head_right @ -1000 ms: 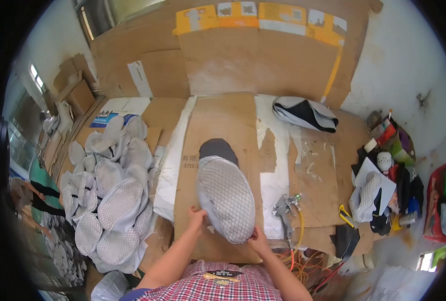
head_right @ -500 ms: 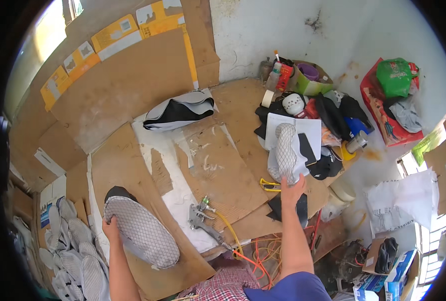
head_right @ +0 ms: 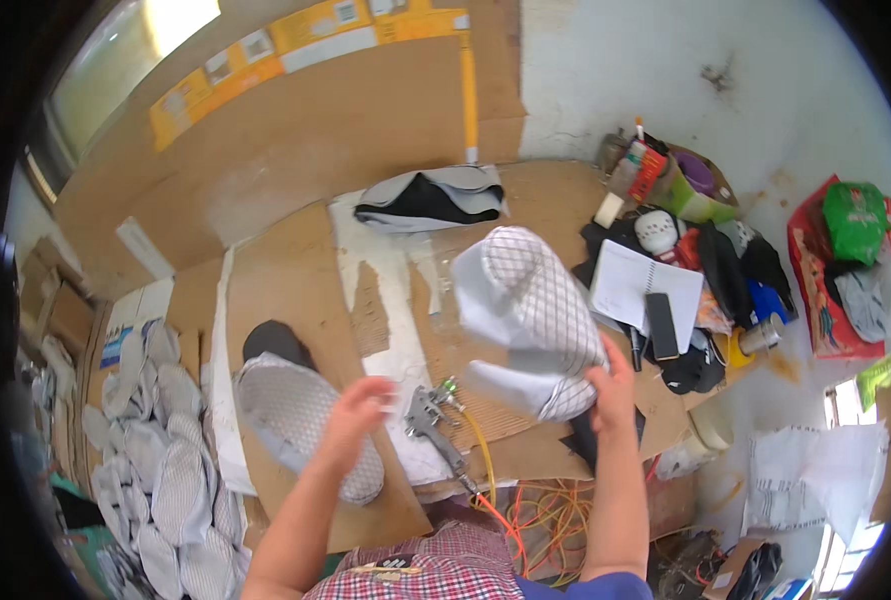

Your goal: The recorder is assembling shoe components by applying adhesive with a pneumatic tool and fitting mesh linings onto padded forms.

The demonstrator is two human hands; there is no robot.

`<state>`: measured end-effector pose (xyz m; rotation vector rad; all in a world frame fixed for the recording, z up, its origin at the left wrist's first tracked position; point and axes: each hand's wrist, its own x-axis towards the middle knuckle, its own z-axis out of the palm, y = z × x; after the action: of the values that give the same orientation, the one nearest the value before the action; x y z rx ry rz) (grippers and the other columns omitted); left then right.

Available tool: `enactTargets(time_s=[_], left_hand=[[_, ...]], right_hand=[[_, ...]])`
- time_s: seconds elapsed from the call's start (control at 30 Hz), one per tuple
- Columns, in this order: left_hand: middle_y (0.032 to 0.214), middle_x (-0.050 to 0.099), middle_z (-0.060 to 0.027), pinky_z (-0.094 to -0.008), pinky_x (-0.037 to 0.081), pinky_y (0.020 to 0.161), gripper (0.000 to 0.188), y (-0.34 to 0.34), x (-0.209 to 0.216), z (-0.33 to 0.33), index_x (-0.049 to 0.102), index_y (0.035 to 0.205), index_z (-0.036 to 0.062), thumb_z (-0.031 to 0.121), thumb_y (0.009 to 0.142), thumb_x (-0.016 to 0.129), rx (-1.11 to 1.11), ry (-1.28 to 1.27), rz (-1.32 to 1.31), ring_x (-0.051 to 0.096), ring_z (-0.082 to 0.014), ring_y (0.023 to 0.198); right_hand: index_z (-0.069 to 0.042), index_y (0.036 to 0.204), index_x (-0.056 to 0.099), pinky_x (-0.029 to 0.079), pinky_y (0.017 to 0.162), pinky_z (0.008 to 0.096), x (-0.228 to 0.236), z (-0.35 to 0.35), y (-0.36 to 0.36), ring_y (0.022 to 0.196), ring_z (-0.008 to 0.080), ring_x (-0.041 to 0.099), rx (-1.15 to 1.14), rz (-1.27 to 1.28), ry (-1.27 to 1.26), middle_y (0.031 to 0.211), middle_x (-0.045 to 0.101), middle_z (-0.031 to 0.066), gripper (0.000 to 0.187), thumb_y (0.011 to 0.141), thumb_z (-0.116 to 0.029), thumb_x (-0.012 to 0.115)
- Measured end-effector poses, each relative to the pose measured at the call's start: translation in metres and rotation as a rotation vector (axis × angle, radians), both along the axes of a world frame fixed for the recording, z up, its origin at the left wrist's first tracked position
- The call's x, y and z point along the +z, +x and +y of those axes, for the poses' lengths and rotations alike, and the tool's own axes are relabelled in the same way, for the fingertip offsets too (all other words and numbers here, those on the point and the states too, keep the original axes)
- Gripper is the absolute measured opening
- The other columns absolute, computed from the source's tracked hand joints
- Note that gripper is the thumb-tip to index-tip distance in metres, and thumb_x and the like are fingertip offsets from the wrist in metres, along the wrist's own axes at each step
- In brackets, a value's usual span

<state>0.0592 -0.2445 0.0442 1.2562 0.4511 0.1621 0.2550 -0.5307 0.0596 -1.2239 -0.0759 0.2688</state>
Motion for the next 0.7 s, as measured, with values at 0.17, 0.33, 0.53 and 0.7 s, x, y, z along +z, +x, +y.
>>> enactTargets(time_s=[0.17, 0.33, 0.53, 0.7], left_hand=[[0.113, 0.052, -0.0112, -0.0321, 0.038, 0.092, 0.059, -0.009, 0.024, -0.057, 0.042, 0.123, 0.0, 0.014, 0.072, 0.069, -0.164, 0.056, -0.243, 0.048, -0.0161, 0.107], [0.097, 0.058, -0.0042, -0.0264, 0.044, 0.08, 0.043, -0.051, 0.062, -0.051, 0.048, 0.112, -0.0001, 0.005, 0.073, 0.067, -0.086, 0.082, -0.274, 0.055, -0.0108, 0.09], [0.098, 0.061, -0.0082, -0.0261, 0.046, 0.08, 0.043, -0.094, 0.142, 0.008, 0.052, 0.113, -0.003, -0.001, 0.071, 0.06, -0.299, -0.128, -0.5, 0.058, -0.0148, 0.09], [0.099, 0.061, -0.0128, -0.0265, 0.047, 0.079, 0.054, -0.131, 0.155, 0.007, 0.047, 0.12, -0.0042, 0.001, 0.067, 0.057, -0.494, -0.489, -0.425, 0.06, -0.0186, 0.089]], right_hand=[[0.004, 0.128, 0.037, 0.042, 0.094, 0.0386, -0.005, 0.063, -0.101, 0.108, 0.0275, 0.052, 0.026, 0.111, 0.29, 0.12, 0.051, 0.0167, 0.061, 0.067, 0.0, 0.04], [0.001, 0.121, 0.045, 0.041, 0.093, 0.0379, -0.015, 0.077, -0.155, 0.108, 0.0269, 0.051, 0.13, 0.392, 0.454, 0.12, 0.051, 0.0139, 0.044, 0.078, -0.01, 0.041], [-0.001, 0.122, 0.046, 0.033, 0.097, 0.0359, 0.035, 0.064, -0.173, 0.115, 0.024, 0.046, 0.216, -0.14, -0.255, 0.122, 0.052, 0.01, 0.054, 0.081, -0.034, 0.059], [-0.002, 0.136, 0.026, 0.026, 0.103, 0.0344, 0.104, 0.1, -0.208, 0.123, 0.0199, 0.035, 1.05, -0.79, -0.132, 0.133, 0.037, 0.0094, 0.098, 0.06, -0.032, 0.079]])
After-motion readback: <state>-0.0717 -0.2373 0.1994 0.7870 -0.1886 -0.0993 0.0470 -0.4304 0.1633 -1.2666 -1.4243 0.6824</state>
